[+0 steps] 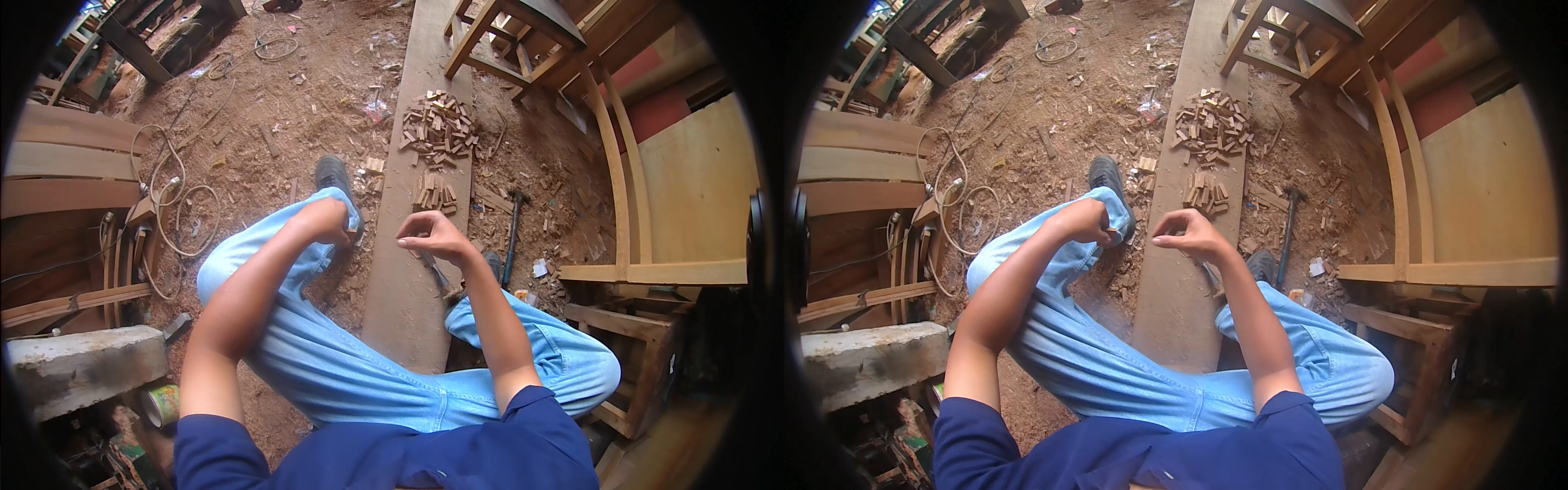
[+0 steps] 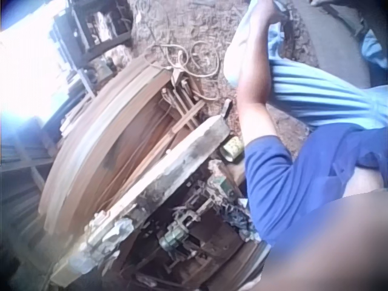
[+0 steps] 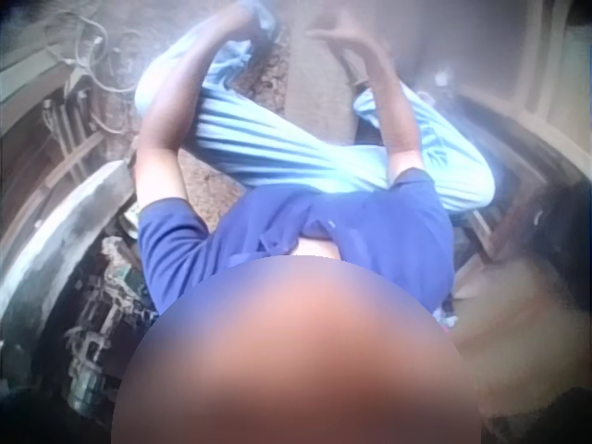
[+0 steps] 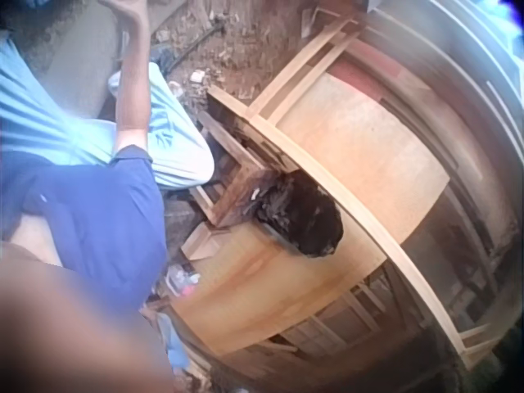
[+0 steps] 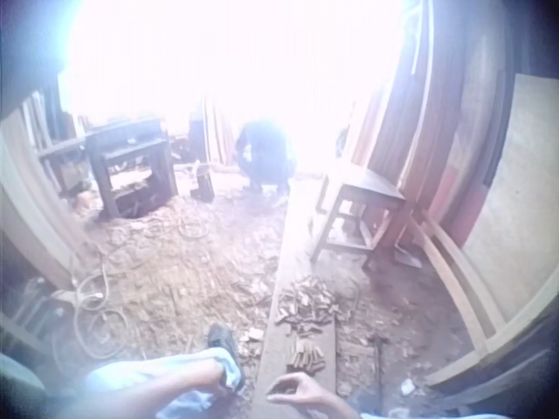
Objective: The person sits on the floor and uses a chisel to carve a small piece of wood, repeatedly striking it to produce wood shavings. The person occasionally pauses to inspect the carved piece and adjust their grip.
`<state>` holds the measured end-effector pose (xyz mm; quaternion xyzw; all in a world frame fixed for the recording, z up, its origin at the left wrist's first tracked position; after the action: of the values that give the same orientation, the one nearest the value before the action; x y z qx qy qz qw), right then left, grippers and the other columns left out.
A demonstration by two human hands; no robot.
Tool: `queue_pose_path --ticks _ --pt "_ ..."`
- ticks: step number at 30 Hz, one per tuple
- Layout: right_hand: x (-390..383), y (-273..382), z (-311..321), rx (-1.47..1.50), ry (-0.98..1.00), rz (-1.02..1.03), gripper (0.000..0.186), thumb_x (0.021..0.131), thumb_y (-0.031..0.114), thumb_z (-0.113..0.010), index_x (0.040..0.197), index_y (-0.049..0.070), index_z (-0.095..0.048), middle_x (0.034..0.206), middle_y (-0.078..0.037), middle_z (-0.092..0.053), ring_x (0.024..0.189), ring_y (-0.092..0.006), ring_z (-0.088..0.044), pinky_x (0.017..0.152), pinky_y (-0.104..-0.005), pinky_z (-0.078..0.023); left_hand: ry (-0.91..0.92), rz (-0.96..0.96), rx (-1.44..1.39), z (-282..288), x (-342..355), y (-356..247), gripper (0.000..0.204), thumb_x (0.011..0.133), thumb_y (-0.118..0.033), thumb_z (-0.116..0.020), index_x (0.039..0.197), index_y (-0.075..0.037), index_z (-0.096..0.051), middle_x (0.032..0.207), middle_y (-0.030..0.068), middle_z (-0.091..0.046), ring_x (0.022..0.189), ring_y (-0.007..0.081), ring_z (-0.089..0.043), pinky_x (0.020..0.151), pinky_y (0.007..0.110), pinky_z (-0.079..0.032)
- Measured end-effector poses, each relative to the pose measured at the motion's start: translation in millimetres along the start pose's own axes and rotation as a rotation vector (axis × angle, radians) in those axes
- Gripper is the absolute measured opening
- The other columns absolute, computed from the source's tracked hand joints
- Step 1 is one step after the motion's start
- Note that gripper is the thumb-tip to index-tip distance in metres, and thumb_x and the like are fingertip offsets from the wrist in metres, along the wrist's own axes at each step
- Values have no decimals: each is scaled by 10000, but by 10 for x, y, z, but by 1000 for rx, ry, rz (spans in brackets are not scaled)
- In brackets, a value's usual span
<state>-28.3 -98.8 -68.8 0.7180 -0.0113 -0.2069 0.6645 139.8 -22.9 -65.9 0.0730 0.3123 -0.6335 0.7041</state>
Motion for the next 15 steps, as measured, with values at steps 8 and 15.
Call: queue_pose_path --ticks 8,15 --pt "-1811 2695 -1520 249 837 920 169 857 158 -810 922 18 -742 928 -115 -689 829 -272 -654 711 -401 -511 58 30 26 -73 -20 83 374 713 -369 -823 903 -47 -805 829 193 -745 797 346 -727 754 440 -566" --pt "-2514 2714 -2024 158 1373 1013 268 958 291 -684 947 24 -682 890 -162 -637 884 -391 -614 775 -484 -480 80 40 -2 -113 -37 95 370 703 -363 -827 909 -57 -809 833 178 -753 785 329 -729 741 429 -565"
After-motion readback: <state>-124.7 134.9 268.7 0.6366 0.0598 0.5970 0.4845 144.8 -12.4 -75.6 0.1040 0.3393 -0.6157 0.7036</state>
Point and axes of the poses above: each hand's wrist, its own x-axis towards the middle knuckle, its own z-axis out of the back of the hand, y = z × x, the point moved 10 cm from there along x, towards the middle knuckle
